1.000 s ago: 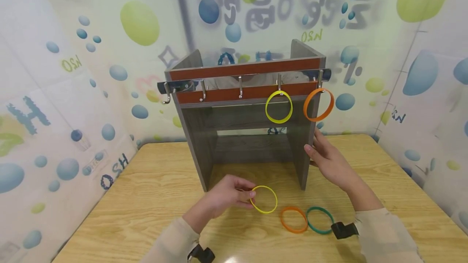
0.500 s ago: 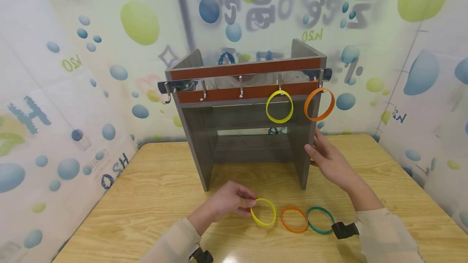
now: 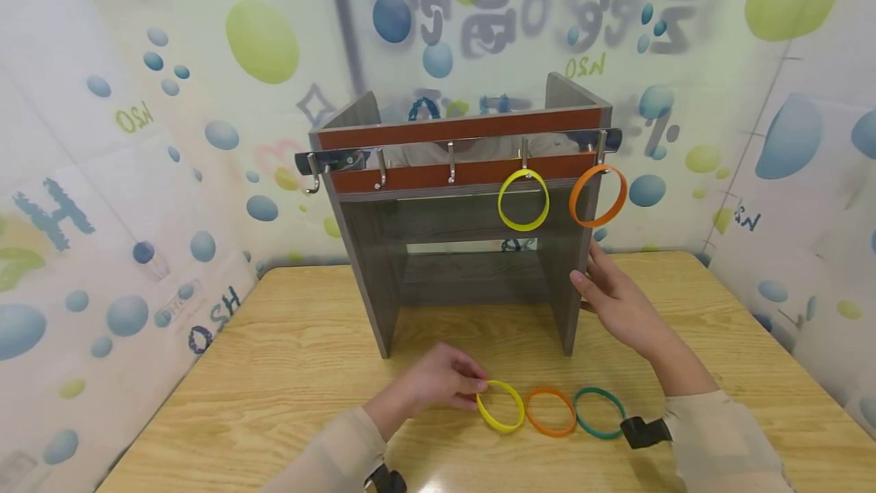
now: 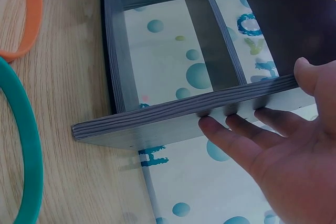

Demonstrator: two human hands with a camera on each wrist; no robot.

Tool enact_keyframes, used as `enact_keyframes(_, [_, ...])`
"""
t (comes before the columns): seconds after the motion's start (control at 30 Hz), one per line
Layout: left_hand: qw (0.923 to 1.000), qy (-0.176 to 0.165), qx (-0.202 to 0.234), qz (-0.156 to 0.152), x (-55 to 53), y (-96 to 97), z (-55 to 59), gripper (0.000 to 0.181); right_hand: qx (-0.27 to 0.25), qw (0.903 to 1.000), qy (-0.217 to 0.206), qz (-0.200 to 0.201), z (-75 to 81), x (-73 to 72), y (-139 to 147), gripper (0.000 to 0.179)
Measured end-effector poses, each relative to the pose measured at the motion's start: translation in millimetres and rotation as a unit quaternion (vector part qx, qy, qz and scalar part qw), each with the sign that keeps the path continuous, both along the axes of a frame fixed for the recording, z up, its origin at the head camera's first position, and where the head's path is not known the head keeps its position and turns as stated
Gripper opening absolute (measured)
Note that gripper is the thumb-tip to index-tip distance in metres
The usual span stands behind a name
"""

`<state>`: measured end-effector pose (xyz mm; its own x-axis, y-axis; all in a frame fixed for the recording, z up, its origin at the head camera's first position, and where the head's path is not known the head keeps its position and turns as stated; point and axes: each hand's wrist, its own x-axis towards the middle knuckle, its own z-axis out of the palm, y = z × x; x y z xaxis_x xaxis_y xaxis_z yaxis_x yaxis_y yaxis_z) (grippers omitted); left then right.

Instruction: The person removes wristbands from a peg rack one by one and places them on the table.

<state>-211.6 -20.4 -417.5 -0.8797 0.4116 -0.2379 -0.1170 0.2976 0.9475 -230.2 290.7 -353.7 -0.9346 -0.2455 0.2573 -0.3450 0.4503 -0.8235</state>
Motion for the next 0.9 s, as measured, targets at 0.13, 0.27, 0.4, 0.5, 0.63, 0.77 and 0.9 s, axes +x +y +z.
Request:
enact_keyframes(0.13, [1.0000,0.001,-0.007,0.004,1.3,4.5,0.7,0.011,0.001,1.0000,-0.001,-0.001,0.5,0.4,-0.3,0.074])
enact_keyframes(0.27, [0.9999,0.004,-0.010,-0.001,0.7,6.4,-1.6,0.011,0.000,1.0000,-0.003,0.000,0.1,-0.4,-0.4,0.074])
enact_keyframes(0.4, [0.9997,0.010,-0.020,-0.009,1.8,6.2,-1.3,0.012,0.002,1.0000,-0.006,-0.002,0.0,-1.2,-0.7,0.074])
enact_keyframes(0.5, [0.9994,0.016,-0.026,-0.014,3.6,6.7,0.2,0.013,0.003,1.0000,-0.004,-0.004,0.1,-1.3,-0.6,0.074])
enact_keyframes(0.63, [0.9989,0.025,-0.031,-0.026,5.6,7.2,1.5,0.016,0.001,1.0000,-0.001,-0.002,0.0,-0.8,-0.2,0.073])
enact_keyframes(0.77, [0.9954,0.058,-0.058,-0.049,6.0,5.9,2.7,0.023,-0.002,1.0000,-0.001,-0.001,-0.3,-0.2,0.0,0.073])
enact_keyframes(0.9, [0.9919,0.077,-0.076,-0.066,5.6,4.0,3.5,0.026,-0.001,1.0000,-0.002,-0.002,-0.2,-0.1,0.0,0.073])
